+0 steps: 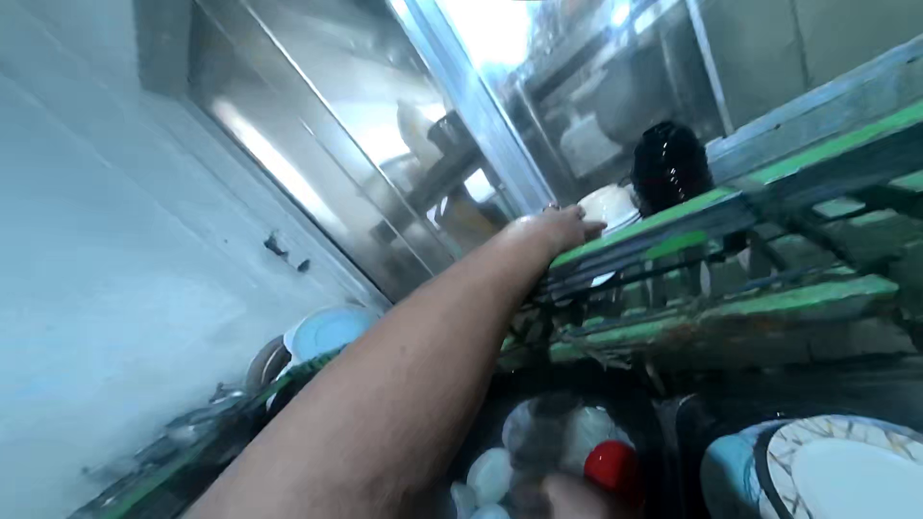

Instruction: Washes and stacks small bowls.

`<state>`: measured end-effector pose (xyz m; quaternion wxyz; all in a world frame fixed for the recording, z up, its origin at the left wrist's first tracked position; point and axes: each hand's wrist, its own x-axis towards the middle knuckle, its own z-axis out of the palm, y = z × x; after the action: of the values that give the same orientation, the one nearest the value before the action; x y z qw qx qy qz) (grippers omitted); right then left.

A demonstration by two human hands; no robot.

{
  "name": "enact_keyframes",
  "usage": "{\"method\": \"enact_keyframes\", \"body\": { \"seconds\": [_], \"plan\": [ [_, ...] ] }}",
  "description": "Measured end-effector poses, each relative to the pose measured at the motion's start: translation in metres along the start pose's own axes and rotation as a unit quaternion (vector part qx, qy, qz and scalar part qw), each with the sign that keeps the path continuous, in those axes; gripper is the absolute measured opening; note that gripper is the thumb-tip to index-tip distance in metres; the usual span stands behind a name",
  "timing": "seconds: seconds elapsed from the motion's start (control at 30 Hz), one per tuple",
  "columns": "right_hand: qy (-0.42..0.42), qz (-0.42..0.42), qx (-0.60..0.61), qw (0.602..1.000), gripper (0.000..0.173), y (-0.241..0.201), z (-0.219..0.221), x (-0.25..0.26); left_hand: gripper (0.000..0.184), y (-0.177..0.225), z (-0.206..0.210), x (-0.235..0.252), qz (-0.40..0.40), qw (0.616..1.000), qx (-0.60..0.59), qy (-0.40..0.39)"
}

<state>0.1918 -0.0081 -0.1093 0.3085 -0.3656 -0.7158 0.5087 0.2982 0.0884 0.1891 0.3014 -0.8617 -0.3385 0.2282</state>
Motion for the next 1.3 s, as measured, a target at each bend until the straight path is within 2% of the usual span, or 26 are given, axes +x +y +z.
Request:
{"method": "enact_keyframes", "body": {
  "seconds": [0.07, 0.13, 0.2, 0.27, 0.37, 0.4, 0.47, 0.53, 0.6, 0.67, 0.7, 0.77, 0.8, 0.87, 0.93, 1.03, 1.17, 1.2, 1.3],
  "plan": [
    [0.109, -0.011, 0.009, 0.994, 0.038, -0.002, -0.010, 0.001, 0.058, -0.004, 0.005, -0.009, -0.001, 1.000, -0.026, 0.017],
    [0.224, -0.009, -0.006, 0.975, 0.037, 0.008, -0.019, 0.004, 0.055, -0.014, 0.011, -0.020, 0.019, 0.990, -0.120, 0.071],
    [0.297, 0.026, -0.039, 0.954, 0.036, 0.012, -0.029, 0.005, 0.060, -0.023, 0.014, -0.042, 0.015, 0.955, -0.242, 0.170],
    [0.361, 0.041, -0.070, 0.929, 0.037, 0.017, -0.037, 0.005, 0.061, -0.036, 0.024, -0.071, -0.009, 0.917, -0.265, 0.297],
    [0.360, 0.095, -0.172, 0.912, 0.043, 0.028, -0.046, 0.012, 0.041, -0.045, 0.067, -0.139, 0.034, 0.839, -0.256, 0.478],
    [0.326, 0.136, -0.217, 0.910, 0.044, 0.030, -0.047, 0.015, 0.039, -0.044, 0.090, -0.165, 0.060, 0.823, -0.251, 0.506],
    [0.195, 0.259, -0.294, 0.899, 0.047, 0.026, -0.045, 0.021, 0.038, -0.034, 0.153, -0.209, 0.091, 0.805, -0.281, 0.515],
    [0.075, 0.350, -0.344, 0.868, 0.050, 0.029, -0.042, 0.027, 0.035, -0.018, 0.231, -0.234, 0.065, 0.801, -0.369, 0.466],
    [0.028, 0.385, -0.369, 0.845, 0.048, 0.036, -0.040, 0.032, 0.031, -0.006, 0.304, -0.246, -0.022, 0.779, -0.530, 0.334],
    [0.015, 0.407, -0.385, 0.828, 0.042, 0.043, -0.038, 0.034, 0.031, -0.005, 0.364, -0.246, -0.146, 0.721, -0.654, 0.175],
    [0.009, 0.418, -0.393, 0.819, 0.042, 0.044, -0.037, 0.036, 0.033, -0.006, 0.392, -0.244, -0.197, 0.699, -0.678, 0.114],
    [0.034, 0.415, -0.400, 0.816, 0.044, 0.047, -0.037, 0.036, 0.036, -0.005, 0.442, -0.237, -0.257, 0.685, -0.681, 0.034],
    [0.074, 0.398, -0.402, 0.821, 0.043, 0.049, -0.038, 0.034, 0.036, -0.002, 0.461, -0.233, -0.272, 0.682, -0.678, 0.017],
    [0.180, 0.341, -0.403, 0.830, 0.041, 0.048, -0.041, 0.031, 0.038, 0.005, 0.480, -0.227, -0.274, 0.682, -0.678, 0.004],
    [0.268, 0.259, -0.417, 0.829, 0.041, 0.043, -0.037, 0.027, 0.036, 0.014, 0.481, -0.223, -0.256, 0.689, -0.678, 0.009],
    [0.309, 0.132, -0.468, 0.817, 0.037, 0.043, -0.025, 0.022, 0.036, 0.024, 0.482, -0.214, -0.212, 0.722, -0.658, 0.009],
    [0.241, 0.001, -0.504, 0.829, 0.026, 0.045, 0.005, 0.026, 0.031, 0.027, 0.495, -0.201, -0.135, 0.763, -0.632, -0.007],
    [0.200, 0.013, -0.502, 0.841, 0.024, 0.042, 0.014, 0.027, 0.031, 0.029, 0.497, -0.198, -0.112, 0.777, -0.619, -0.029],
    [0.061, 0.130, -0.465, 0.874, 0.030, 0.032, 0.031, 0.038, 0.033, 0.034, 0.495, -0.193, -0.057, 0.804, -0.579, -0.119]
  ]
}}
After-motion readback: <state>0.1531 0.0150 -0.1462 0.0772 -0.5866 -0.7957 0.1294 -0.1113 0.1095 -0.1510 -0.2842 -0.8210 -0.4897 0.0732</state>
